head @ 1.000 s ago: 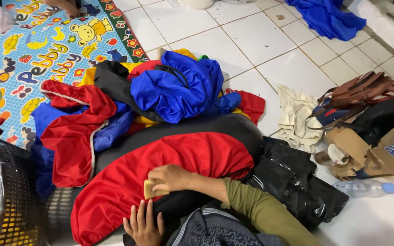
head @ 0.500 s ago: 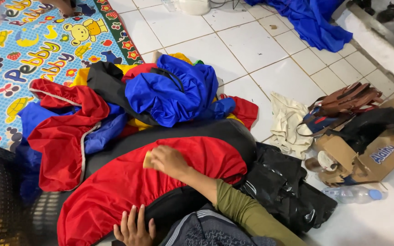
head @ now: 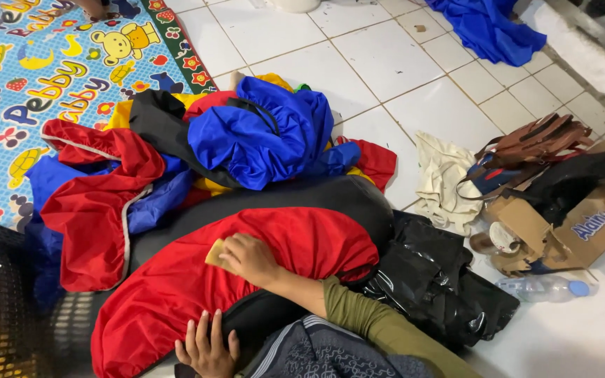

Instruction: Packaging fabric covers by inserting foam pieces, folding them, and placing them into individual plastic bags.

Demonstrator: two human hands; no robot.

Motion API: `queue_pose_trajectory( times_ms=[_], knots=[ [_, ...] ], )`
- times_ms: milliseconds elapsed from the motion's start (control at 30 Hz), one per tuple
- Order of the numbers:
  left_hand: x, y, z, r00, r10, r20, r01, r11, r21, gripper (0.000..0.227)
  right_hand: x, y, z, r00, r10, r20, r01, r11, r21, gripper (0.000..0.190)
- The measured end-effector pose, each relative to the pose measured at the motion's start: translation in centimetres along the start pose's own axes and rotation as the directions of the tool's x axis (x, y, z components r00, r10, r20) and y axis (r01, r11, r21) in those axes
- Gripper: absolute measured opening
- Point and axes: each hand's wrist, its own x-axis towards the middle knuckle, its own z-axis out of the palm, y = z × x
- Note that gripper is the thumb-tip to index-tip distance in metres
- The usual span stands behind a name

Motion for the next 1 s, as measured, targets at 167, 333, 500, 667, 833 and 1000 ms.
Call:
queue_pose_trajectory(
  times_ms=[167, 333, 500, 667, 833, 1000],
  knots=[
    [-0.6, -0.2, 0.8, 0.997, -0.021, -0.069, 0.019, 0.999, -0.035, 0.053, 0.2, -3.2, -1.8, 0.96, -0.187, 0.209, 0.129, 0.956, 0.266, 0.023],
    [-0.6, -0.1, 0.2, 0.999, -0.017, -0.03, 0.017, 1.0, -0.001, 0.054, 1.4, 0.1, 1.9, 0.881, -0.375, 0.288, 0.363, 0.927, 0.099, 0.017],
    [-0.3, -0.1, 0.1, 0.999, -0.026, -0.027, 0.026, 1.0, -0.011, 0.054, 3.0, -3.7, -1.6, 0.992, -0.104, 0.076, 0.079, 0.957, 0.279, 0.027],
    [-0.4, -0.4, 1.0, 0.992, -0.021, -0.123, 0.017, 0.999, -0.027, 0.05, 1.6, -1.7, 3.4, 0.839, -0.393, 0.376, 0.258, 0.896, 0.363, 0.013],
    [0.0, -0.4, -0.7, 0.999, -0.029, 0.046, 0.028, 0.999, 0.023, 0.05, 4.8, -1.1, 4.9, 0.988, -0.154, -0.016, 0.154, 0.988, 0.003, 0.017],
    [-0.9, -1.1, 0.0, 1.0, 0.012, 0.019, -0.011, 0.998, -0.06, 0.04, 1.7, -7.0, 3.6, 0.693, -0.517, 0.502, 0.326, 0.846, 0.421, 0.027]
  ],
)
